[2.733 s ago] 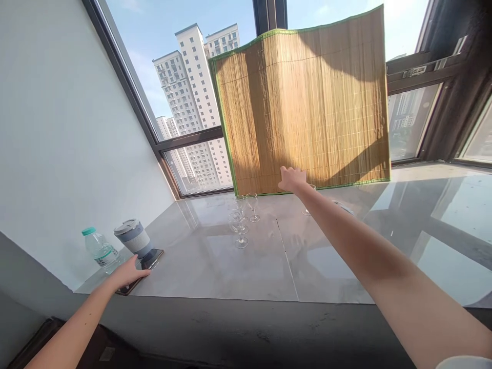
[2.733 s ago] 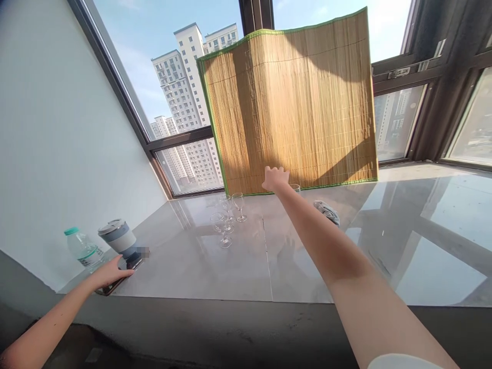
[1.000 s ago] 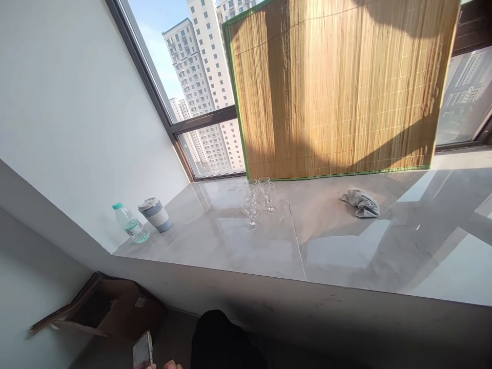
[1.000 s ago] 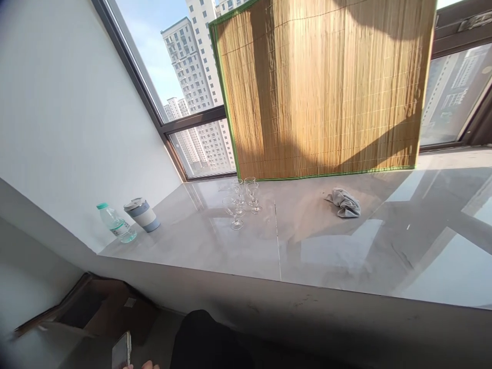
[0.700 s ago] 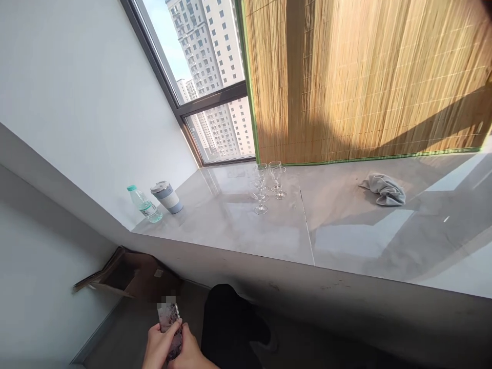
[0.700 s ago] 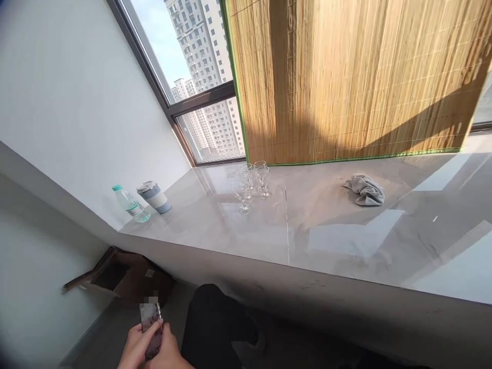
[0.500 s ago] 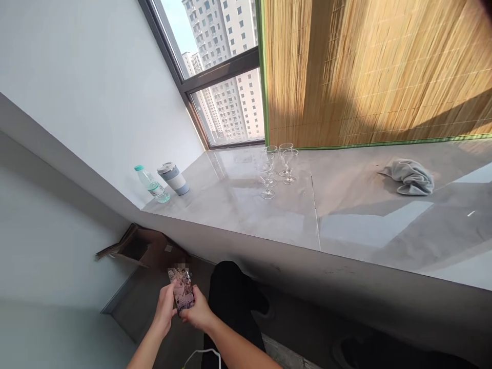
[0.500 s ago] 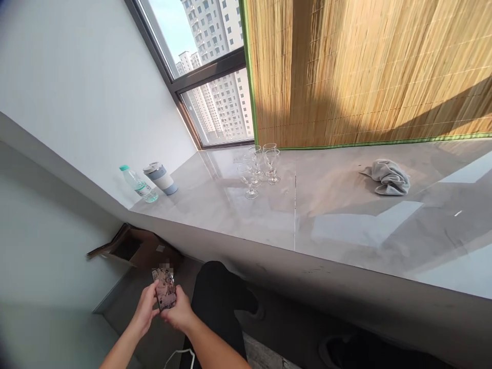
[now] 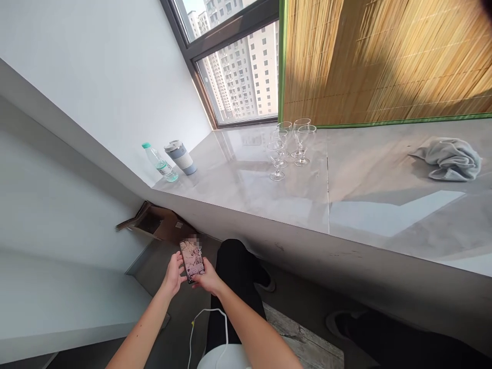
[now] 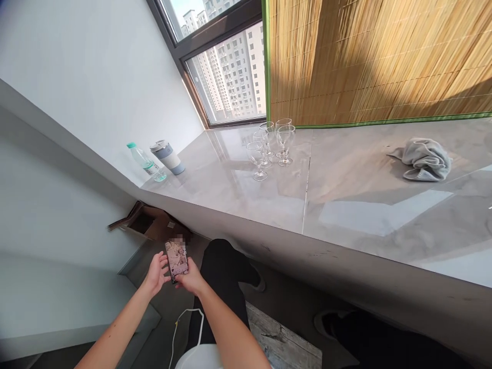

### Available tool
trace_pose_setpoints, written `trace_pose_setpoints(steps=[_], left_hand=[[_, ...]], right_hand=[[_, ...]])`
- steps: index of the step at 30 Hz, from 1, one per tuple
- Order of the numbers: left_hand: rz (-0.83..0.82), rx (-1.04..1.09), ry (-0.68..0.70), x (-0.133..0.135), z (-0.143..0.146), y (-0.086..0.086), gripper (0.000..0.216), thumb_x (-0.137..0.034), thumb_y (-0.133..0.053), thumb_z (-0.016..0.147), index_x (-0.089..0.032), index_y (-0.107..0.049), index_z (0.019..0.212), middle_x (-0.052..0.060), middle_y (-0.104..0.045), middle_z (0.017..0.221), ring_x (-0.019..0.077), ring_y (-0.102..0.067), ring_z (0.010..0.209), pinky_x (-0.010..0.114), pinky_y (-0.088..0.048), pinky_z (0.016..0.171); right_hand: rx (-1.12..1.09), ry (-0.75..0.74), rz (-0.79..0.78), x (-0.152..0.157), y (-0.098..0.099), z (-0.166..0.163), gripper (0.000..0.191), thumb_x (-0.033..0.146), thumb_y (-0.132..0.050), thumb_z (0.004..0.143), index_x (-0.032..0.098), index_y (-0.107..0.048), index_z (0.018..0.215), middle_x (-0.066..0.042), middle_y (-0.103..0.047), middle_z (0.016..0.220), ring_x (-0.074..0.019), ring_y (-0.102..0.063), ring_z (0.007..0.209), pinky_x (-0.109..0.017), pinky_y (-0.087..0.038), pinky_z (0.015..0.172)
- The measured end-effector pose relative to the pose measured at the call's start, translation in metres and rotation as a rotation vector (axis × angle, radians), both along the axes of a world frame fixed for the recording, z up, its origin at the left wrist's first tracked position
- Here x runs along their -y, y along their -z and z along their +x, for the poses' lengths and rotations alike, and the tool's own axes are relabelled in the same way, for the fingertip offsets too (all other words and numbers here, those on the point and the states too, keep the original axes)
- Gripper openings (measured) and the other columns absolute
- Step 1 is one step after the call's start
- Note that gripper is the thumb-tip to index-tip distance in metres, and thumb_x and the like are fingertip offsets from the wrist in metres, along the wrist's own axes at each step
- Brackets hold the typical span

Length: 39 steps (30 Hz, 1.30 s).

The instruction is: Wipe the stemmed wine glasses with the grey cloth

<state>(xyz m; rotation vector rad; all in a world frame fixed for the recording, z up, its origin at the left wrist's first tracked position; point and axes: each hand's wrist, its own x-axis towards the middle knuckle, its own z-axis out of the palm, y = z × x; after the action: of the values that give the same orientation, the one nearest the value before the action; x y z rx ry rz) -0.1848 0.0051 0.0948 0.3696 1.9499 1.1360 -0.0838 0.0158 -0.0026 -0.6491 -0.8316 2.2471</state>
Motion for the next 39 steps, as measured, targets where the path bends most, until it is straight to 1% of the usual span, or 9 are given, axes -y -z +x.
trace_pose_setpoints(steps=[4,9,12,16,19,22,26,32,39], left_hand=[[-0.003,-0.018,0.002,-0.001,0.000,0.000,0.045,-0.056,-0.046,0.081,-0.019,-0.055,0.105,0.011,-0.063,0.108,0.0237,-0.062,0.087,0.034,-0.048,0.067],[0.011,0.002,0.020,-0.001,0.001,0.000,0.044,-0.057,-0.045,0.083,-0.019,-0.054,0.104,0.012,-0.062,0.113,0.0228,-0.061,0.087,0.034,-0.048,0.067],[0.011,0.004,0.020,0.000,0.001,-0.001,0.044,-0.057,-0.045,0.083,-0.019,-0.054,0.103,0.013,-0.061,0.116,0.0230,-0.061,0.087,0.034,-0.048,0.068],[0.014,0.004,0.030,0.001,0.001,-0.003,0.045,-0.057,-0.046,0.083,-0.019,-0.054,0.104,0.013,-0.061,0.116,0.0227,-0.061,0.087,0.034,-0.048,0.067],[0.010,0.006,0.017,0.001,0.001,-0.003,0.044,-0.057,-0.046,0.082,-0.019,-0.055,0.104,0.011,-0.062,0.111,0.0228,-0.061,0.087,0.034,-0.048,0.068],[0.001,0.009,0.007,-0.001,0.001,-0.003,0.042,-0.056,-0.044,0.084,-0.020,-0.055,0.102,0.010,-0.063,0.111,0.0236,-0.061,0.090,0.035,-0.048,0.068],[0.000,0.015,0.005,-0.002,0.001,-0.004,0.041,-0.056,-0.044,0.084,-0.020,-0.054,0.101,0.010,-0.062,0.112,0.0243,-0.061,0.093,0.036,-0.049,0.070],[-0.006,0.004,-0.002,-0.002,0.001,-0.004,0.041,-0.055,-0.045,0.084,-0.020,-0.055,0.102,0.010,-0.063,0.111,0.0244,-0.062,0.092,0.036,-0.049,0.070],[-0.027,-0.003,0.014,-0.001,0.000,-0.002,0.041,-0.056,-0.044,0.084,-0.021,-0.055,0.101,0.010,-0.064,0.107,0.0249,-0.063,0.090,0.035,-0.048,0.066]], right_hand=[[-0.012,0.018,-0.003,0.000,0.004,-0.003,0.066,0.033,-0.081,0.051,0.021,-0.047,0.106,-0.004,-0.062,0.106,-0.0184,-0.062,0.079,-0.031,-0.055,0.056],[0.035,0.040,-0.023,-0.001,0.003,-0.005,0.070,0.040,-0.082,0.049,0.022,-0.046,0.106,-0.005,-0.062,0.107,-0.0199,-0.064,0.080,-0.030,-0.054,0.054],[0.044,0.037,-0.024,-0.001,0.004,-0.006,0.072,0.041,-0.082,0.049,0.022,-0.045,0.108,-0.006,-0.062,0.108,-0.0207,-0.065,0.079,-0.031,-0.054,0.054],[0.032,0.034,-0.017,0.000,0.008,-0.008,0.071,0.041,-0.080,0.050,0.021,-0.044,0.109,-0.007,-0.062,0.110,-0.0194,-0.064,0.075,-0.032,-0.054,0.054],[0.023,0.032,-0.012,0.000,0.010,-0.009,0.069,0.039,-0.079,0.051,0.021,-0.045,0.108,-0.006,-0.062,0.109,-0.0186,-0.063,0.074,-0.032,-0.054,0.053],[0.013,0.032,-0.004,-0.001,0.009,-0.007,0.065,0.035,-0.079,0.052,0.021,-0.045,0.106,-0.006,-0.063,0.106,-0.0204,-0.064,0.078,-0.032,-0.055,0.055],[0.000,0.024,-0.014,-0.001,0.009,-0.006,0.065,0.028,-0.080,0.049,0.021,-0.043,0.103,-0.004,-0.064,0.101,-0.0222,-0.065,0.081,-0.034,-0.055,0.058],[0.067,0.060,0.066,0.001,0.015,-0.009,0.068,0.017,-0.078,0.043,0.021,-0.042,0.101,-0.003,-0.062,0.098,-0.0207,-0.063,0.074,-0.036,-0.055,0.056],[0.115,0.054,0.103,0.002,0.021,-0.012,0.068,0.018,-0.075,0.045,0.022,-0.042,0.103,-0.002,-0.061,0.096,-0.0183,-0.061,0.068,-0.036,-0.054,0.053]])
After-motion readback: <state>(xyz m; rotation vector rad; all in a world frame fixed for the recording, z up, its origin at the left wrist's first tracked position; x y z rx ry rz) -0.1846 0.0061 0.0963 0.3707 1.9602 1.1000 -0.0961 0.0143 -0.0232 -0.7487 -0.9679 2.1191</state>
